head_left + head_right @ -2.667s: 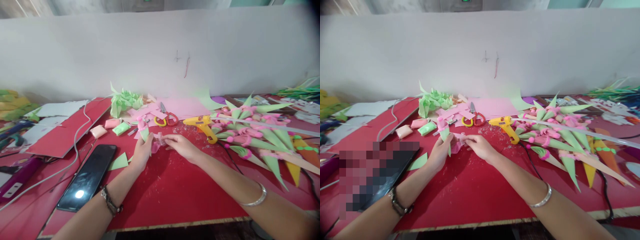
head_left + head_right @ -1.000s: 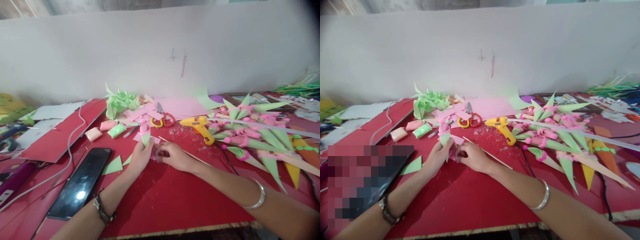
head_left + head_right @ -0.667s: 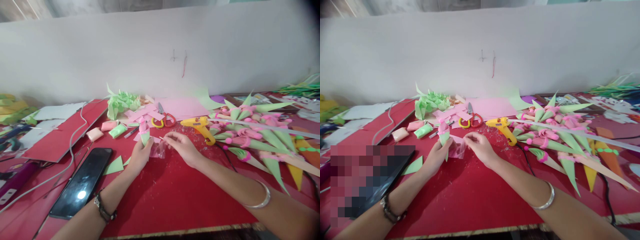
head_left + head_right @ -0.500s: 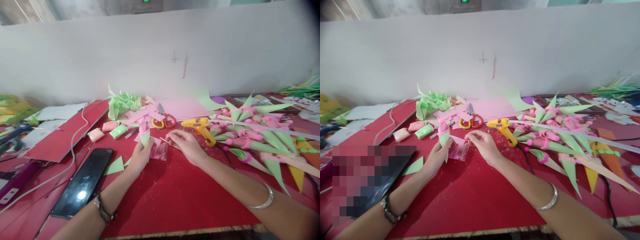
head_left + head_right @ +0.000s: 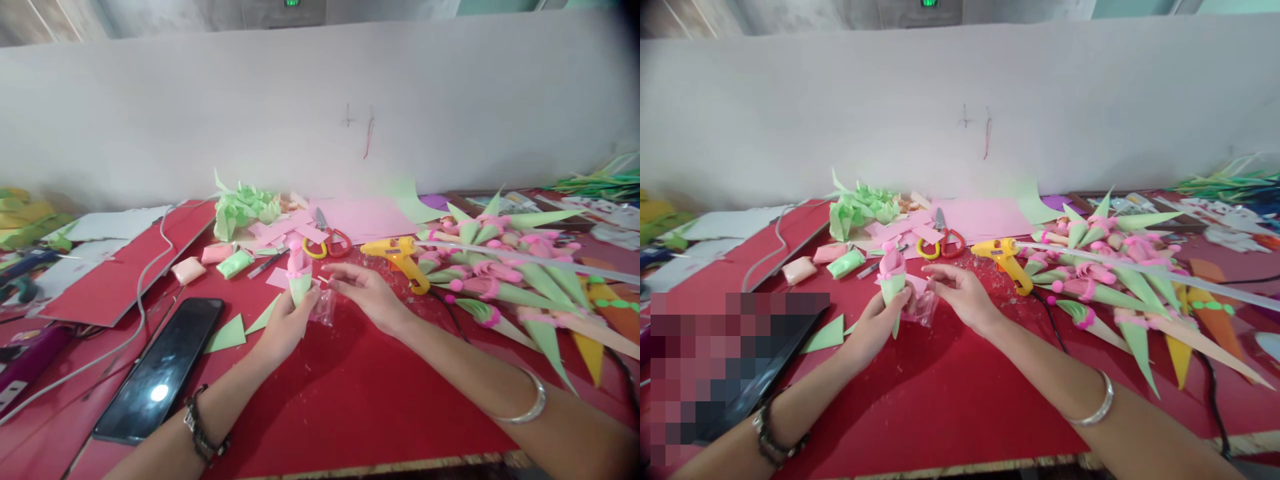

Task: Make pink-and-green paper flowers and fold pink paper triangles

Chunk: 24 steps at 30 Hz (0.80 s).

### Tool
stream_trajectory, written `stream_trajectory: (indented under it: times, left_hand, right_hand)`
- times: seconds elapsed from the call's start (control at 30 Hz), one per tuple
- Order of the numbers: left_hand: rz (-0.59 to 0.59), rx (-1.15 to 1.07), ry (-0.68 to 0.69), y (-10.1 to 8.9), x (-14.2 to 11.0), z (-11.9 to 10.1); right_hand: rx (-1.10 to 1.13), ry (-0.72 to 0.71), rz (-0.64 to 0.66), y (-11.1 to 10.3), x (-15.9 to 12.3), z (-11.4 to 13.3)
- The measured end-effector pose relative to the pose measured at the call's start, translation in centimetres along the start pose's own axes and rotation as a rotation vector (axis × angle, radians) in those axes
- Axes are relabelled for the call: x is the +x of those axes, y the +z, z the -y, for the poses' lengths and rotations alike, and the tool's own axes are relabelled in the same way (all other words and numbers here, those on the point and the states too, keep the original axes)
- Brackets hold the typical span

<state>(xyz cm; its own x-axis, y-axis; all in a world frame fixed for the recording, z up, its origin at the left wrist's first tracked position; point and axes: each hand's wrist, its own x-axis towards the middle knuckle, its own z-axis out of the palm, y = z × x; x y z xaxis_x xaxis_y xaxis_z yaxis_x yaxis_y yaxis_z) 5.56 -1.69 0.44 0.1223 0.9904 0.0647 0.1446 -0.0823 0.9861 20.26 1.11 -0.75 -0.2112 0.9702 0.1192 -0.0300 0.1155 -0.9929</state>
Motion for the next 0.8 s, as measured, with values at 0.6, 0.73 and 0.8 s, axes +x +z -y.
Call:
stream_trajectory:
  times: [0.6, 0.73, 0.8]
  left_hand:
    - [0.028, -0.026, -0.022, -0.08, 0.05, 0.49]
    - [0.049, -0.029, -0.026, -0.13, 0.05, 0.42]
    - [0.054, -0.04, -0.02, -0.12, 0.02, 0.44]
  right_hand:
    - [-0.075, -0.045, -0.008, -0.08, -0.18, 0.15]
    - [-0.026, -0.032, -0.007, -0.11, -0.04, -0.04]
    - [-0.037, -0.034, -0.021, -0.08, 0.0, 0.01]
